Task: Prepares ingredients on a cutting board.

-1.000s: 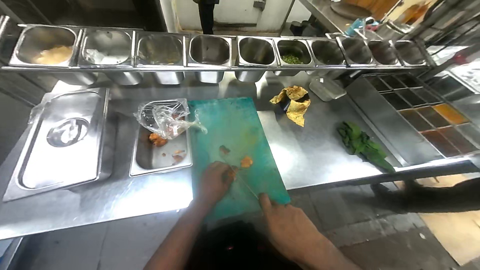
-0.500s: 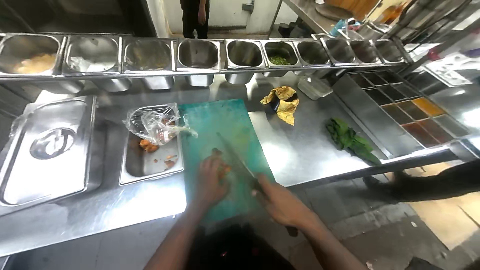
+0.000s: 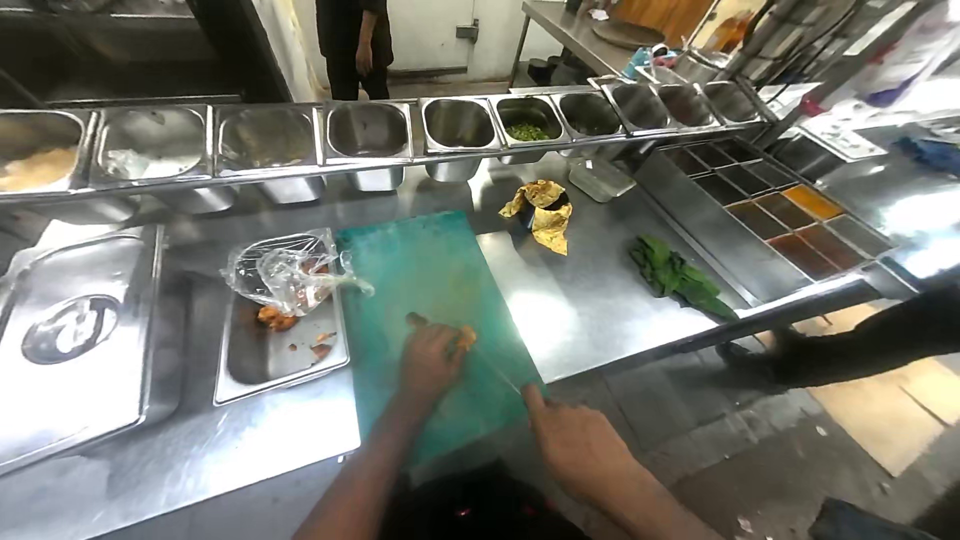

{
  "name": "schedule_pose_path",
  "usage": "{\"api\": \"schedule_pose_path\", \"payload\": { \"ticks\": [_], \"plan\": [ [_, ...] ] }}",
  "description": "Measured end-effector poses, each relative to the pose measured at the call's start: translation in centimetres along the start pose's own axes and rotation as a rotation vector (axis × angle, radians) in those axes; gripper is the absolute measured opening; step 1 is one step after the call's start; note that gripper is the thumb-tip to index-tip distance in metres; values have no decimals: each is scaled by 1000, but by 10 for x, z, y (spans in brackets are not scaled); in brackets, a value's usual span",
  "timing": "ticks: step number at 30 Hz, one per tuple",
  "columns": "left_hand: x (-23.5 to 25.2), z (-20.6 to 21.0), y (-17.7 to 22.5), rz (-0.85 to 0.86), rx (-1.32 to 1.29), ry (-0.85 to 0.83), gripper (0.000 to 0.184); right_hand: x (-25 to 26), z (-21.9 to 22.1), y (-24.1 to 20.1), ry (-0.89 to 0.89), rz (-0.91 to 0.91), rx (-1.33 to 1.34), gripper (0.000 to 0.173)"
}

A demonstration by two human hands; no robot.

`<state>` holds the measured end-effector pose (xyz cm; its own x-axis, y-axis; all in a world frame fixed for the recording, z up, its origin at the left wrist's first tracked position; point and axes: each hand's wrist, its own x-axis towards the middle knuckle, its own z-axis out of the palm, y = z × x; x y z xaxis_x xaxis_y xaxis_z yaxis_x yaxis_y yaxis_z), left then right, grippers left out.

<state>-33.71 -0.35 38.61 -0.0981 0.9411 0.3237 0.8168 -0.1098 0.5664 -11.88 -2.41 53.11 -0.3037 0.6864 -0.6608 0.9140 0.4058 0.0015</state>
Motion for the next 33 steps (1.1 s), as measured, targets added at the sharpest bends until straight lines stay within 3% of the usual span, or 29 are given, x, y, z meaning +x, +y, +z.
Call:
{"api": "schedule_pose_path", "payload": {
  "ticks": [6, 12, 14, 16, 17, 19, 21, 24, 25, 28, 30, 33],
  "plan": [
    [3, 3, -3, 10, -16, 22, 14, 14, -18, 0, -102, 24, -83, 44],
    [-3, 3, -1, 20, -8, 43, 18, 69, -17, 1, -75, -85, 47, 44],
    [-14, -5, -2, -51, 42, 129, 45, 73, -16, 14, -48, -132, 202, 44],
    [-22, -13, -1, -218, 120, 138, 93, 65, -11, 38, 11, -195, 451, 43],
    [-22, -14, 0, -281, 148, 80, 113, 59, -6, 51, 38, -214, 607, 41],
    [-13, -12, 7, -313, 202, -118, 127, 44, 9, 73, 89, -191, 884, 39],
    [9, -1, 15, -243, 204, -234, 117, 33, 24, 87, 154, -146, 1022, 37],
    [49, 17, 7, -127, 156, -184, 65, 23, 45, 98, 199, -116, 1116, 36],
    [63, 16, 4, -138, 106, -201, 59, 21, 51, 100, 201, -118, 1130, 36],
    [78, -16, 8, -234, -126, -165, 69, 16, 56, 99, 194, -144, 1141, 35],
    [55, -56, 12, -222, -257, -15, 58, 17, 55, 92, 164, -165, 1111, 36],
    [5, -125, -3, -84, -278, 400, 35, 22, 47, 74, 25, -234, 989, 39]
  ]
}}
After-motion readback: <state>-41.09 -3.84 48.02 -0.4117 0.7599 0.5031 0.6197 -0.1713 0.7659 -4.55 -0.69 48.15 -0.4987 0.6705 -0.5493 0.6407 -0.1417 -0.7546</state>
